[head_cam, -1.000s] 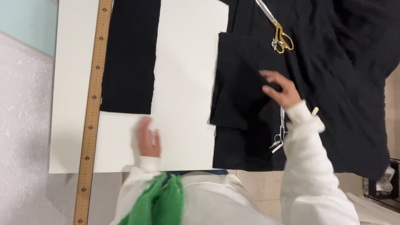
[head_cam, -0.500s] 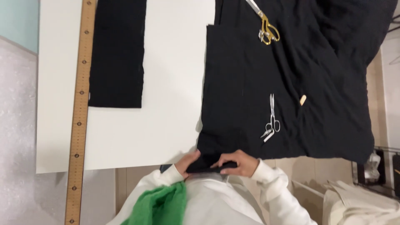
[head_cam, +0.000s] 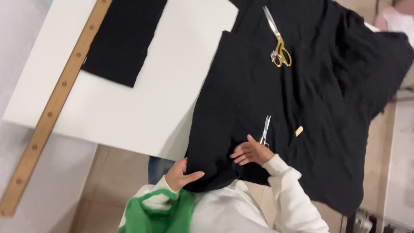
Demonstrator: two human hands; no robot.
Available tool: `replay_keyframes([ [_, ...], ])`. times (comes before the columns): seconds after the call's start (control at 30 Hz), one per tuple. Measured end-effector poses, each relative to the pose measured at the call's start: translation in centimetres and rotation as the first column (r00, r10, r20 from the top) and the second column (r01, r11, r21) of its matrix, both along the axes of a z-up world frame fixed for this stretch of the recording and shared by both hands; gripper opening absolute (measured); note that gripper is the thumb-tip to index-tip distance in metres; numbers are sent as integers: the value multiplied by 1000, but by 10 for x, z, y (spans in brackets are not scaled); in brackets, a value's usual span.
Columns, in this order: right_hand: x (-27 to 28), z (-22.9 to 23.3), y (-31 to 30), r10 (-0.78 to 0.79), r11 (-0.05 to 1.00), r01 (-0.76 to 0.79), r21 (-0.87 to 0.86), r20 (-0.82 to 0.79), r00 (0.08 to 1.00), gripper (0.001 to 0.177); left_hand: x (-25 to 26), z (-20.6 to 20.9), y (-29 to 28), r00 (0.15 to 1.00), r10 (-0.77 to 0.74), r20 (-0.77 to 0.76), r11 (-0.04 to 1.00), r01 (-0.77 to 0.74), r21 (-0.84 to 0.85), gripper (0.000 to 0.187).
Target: The person measures and cuts black fabric on a white table using a wooden ruler and gold-handled scissors. They fold the fabric, align it with the ruler, and cut strips, then move to another table to place the cut pieces on top of brown fabric.
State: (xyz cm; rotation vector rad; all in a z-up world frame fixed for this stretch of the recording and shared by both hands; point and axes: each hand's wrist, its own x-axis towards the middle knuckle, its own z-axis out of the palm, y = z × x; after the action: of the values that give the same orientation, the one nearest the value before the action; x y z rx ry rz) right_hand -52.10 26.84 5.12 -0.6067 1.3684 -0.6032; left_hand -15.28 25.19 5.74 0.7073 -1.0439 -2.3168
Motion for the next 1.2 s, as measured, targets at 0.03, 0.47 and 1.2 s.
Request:
replay_keyframes([
  [0.03, -7, -5, -8, 38, 973, -88, 212, 229, 973, 76, -5, 8, 1, 999, -12, -30, 998, 10, -59, 50],
  [0.47, 13, -26, -262, -397, 842, 531, -94, 558, 729, 58, 94, 59, 51, 840, 487, 241, 873, -459, -165, 60],
  [1.2, 122, 63, -676, -111, 807, 309, -503, 386, 916, 36, 231, -72, -178, 666, 714, 216, 646, -746, 163, 49],
])
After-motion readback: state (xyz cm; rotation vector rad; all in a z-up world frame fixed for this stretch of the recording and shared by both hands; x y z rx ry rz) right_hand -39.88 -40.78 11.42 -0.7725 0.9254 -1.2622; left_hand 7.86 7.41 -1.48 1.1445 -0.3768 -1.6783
